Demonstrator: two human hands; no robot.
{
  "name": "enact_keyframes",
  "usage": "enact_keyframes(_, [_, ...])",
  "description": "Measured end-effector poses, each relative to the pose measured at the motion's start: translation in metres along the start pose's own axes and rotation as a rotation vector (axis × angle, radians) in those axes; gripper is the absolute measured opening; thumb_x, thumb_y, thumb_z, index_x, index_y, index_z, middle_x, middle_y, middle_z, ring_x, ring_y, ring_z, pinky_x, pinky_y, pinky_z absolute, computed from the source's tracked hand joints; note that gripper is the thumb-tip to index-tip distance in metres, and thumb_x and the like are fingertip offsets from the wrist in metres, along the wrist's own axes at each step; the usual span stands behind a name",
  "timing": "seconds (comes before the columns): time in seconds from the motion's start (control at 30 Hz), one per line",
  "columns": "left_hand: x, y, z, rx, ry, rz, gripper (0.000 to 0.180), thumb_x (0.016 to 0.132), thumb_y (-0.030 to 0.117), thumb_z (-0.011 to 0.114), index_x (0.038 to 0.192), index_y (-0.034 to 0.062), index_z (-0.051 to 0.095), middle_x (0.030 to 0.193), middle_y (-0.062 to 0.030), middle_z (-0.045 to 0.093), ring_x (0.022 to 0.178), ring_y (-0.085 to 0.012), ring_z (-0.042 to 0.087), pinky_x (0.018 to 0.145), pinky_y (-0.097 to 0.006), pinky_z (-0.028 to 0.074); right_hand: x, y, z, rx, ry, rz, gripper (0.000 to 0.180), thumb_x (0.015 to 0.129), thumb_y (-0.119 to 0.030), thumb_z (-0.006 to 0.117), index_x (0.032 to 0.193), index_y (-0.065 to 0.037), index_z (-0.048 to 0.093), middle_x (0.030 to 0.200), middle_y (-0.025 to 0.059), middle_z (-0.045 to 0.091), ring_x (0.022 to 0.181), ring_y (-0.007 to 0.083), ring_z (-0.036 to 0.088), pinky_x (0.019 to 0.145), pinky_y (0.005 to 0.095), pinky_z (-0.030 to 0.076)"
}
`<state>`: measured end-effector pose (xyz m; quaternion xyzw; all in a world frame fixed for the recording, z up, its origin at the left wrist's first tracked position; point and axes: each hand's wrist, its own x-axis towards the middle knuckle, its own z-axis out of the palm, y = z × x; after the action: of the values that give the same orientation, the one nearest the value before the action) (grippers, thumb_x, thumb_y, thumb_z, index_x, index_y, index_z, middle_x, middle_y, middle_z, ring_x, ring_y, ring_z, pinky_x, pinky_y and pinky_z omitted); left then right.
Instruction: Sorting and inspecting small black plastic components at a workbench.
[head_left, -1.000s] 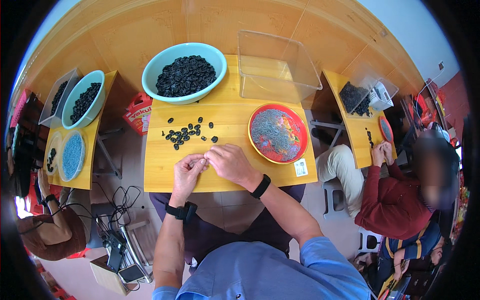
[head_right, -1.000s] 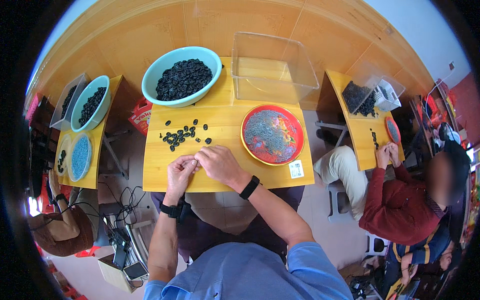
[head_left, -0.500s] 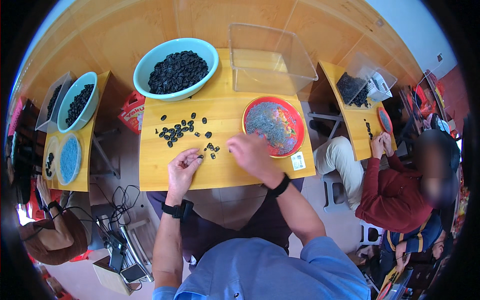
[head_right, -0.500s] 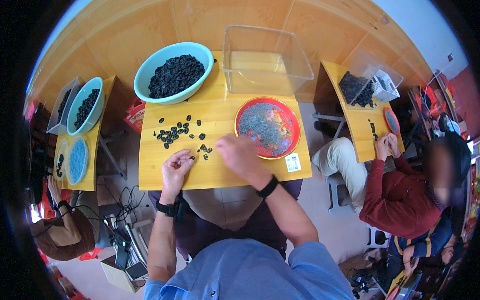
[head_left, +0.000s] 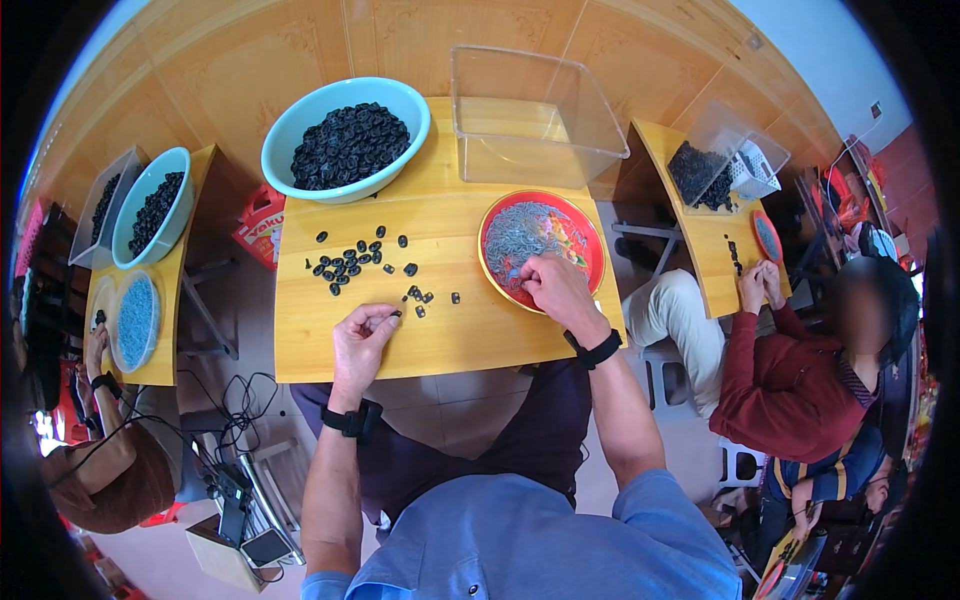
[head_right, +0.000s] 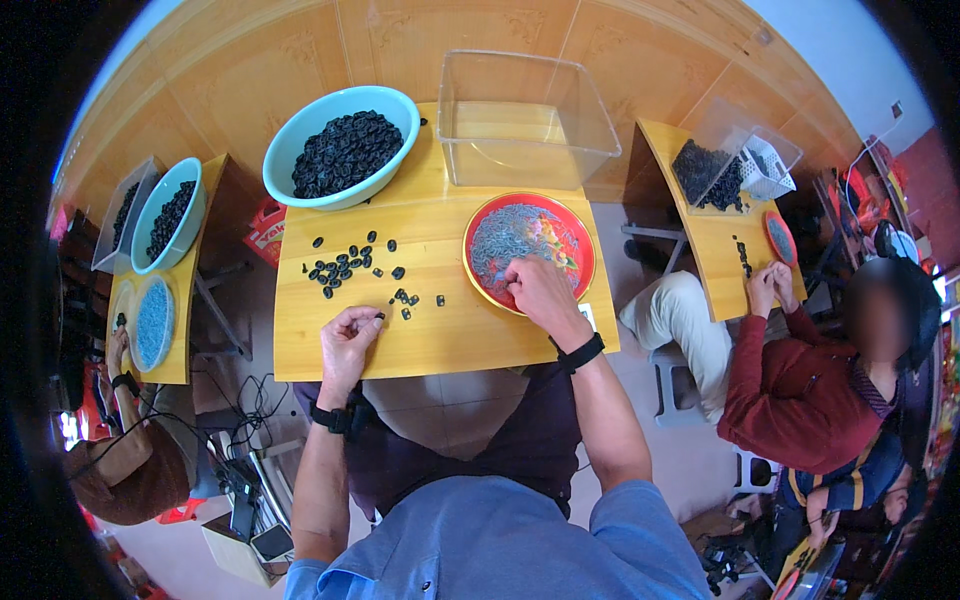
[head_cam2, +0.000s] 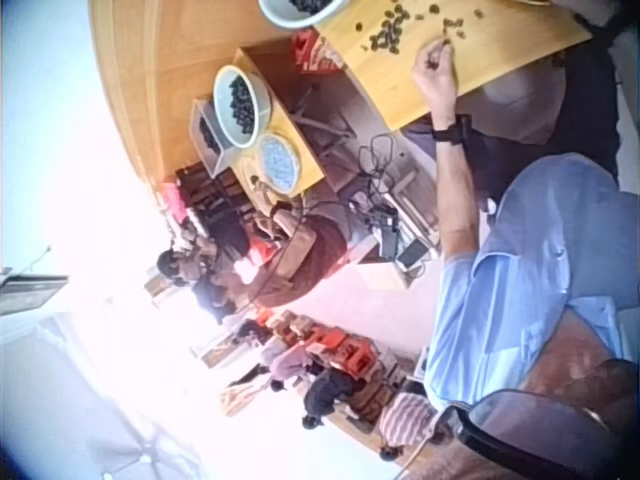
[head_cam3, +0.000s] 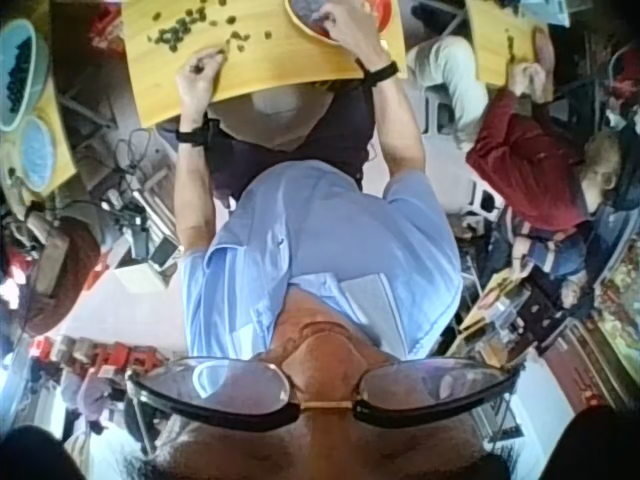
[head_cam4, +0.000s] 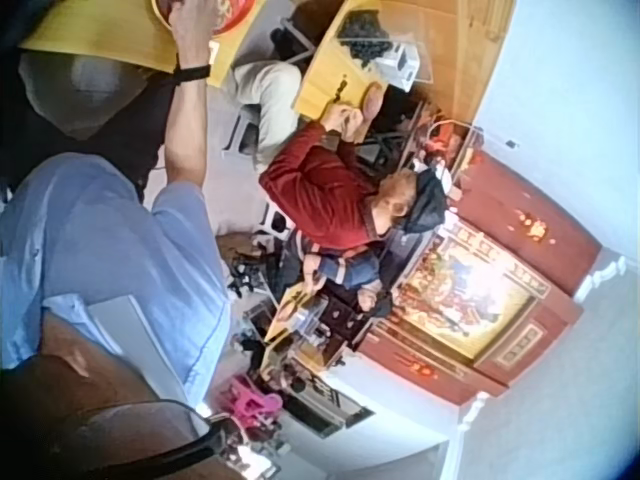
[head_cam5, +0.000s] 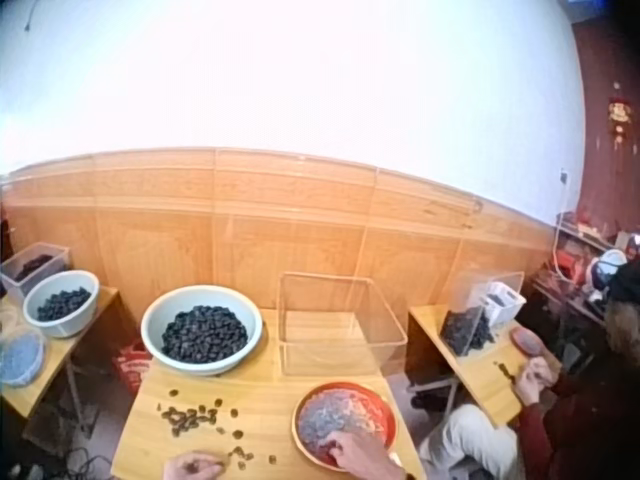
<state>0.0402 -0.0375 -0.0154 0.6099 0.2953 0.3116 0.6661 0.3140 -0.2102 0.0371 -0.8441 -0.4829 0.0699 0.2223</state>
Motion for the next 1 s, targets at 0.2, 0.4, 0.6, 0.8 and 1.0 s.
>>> enact_keyframes(0.2, [0.0,0.001,0.002,0.013,0.004,0.006,0.009,0.089,-0.001,0.07,0.098,-0.0008,0.069,0.081,0.0036,0.066,0.071,-0.0014,0.056,0.068,-0.017,0.046,-0.005,0.019,-0.005,0.021,-0.016,0.044,0.009,0.082,-0.009,0.064,0.087,-0.004,0.07,0.092,0.0177,0.067,0.089,0.0371,0.064,0.078,0.0475,0.05])
enact_keyframes(0.4, [0.0,0.001,0.003,-0.009,0.039,0.01,0.014,0.089,-0.002,0.069,0.103,-0.0019,0.069,0.086,0.0013,0.067,0.075,-0.003,0.058,0.071,-0.019,0.048,-0.006,0.018,-0.01,0.087,-0.016,0.043,0.009,0.082,-0.008,0.064,0.086,-0.004,0.071,0.094,0.0173,0.068,0.088,0.0359,0.065,0.078,0.0461,0.05])
enact_keyframes(0.6, [0.0,-0.003,-0.003,0.039,-0.013,0.049,0.014,0.09,-0.002,0.067,0.105,-0.0022,0.069,0.086,-0.0004,0.067,0.076,-0.0045,0.06,0.072,-0.02,0.05,-0.002,0.007,-0.001,0.066,-0.001,-0.035,0.011,0.082,-0.01,0.062,0.086,-0.004,0.071,0.088,0.0168,0.068,0.085,0.0355,0.065,0.075,0.0456,0.051])
enact_keyframes(0.8, [-0.001,-0.004,-0.002,-0.034,0.008,-0.014,0.01,0.092,0.0,0.067,0.102,-0.0022,0.067,0.084,-0.001,0.068,0.075,-0.0055,0.062,0.072,-0.02,0.05,0.0,0.001,-0.003,-0.094,-0.007,-0.054,0.012,0.082,-0.014,0.062,0.083,-0.006,0.071,0.085,0.0143,0.068,0.082,0.0346,0.066,0.069,0.0463,0.051])
enact_keyframes(1.0, [0.001,-0.003,0.0,-0.052,-0.008,0.01,0.01,0.092,0.002,0.067,0.102,-0.0016,0.066,0.084,0.0009,0.067,0.075,-0.0039,0.06,0.071,-0.019,0.048,-0.006,-0.003,-0.014,0.012,0.21,-0.157,0.004,0.079,-0.006,0.066,0.081,-0.003,0.067,0.078,0.0126,0.069,0.072,0.0296,0.067,0.065,0.0367,0.052])
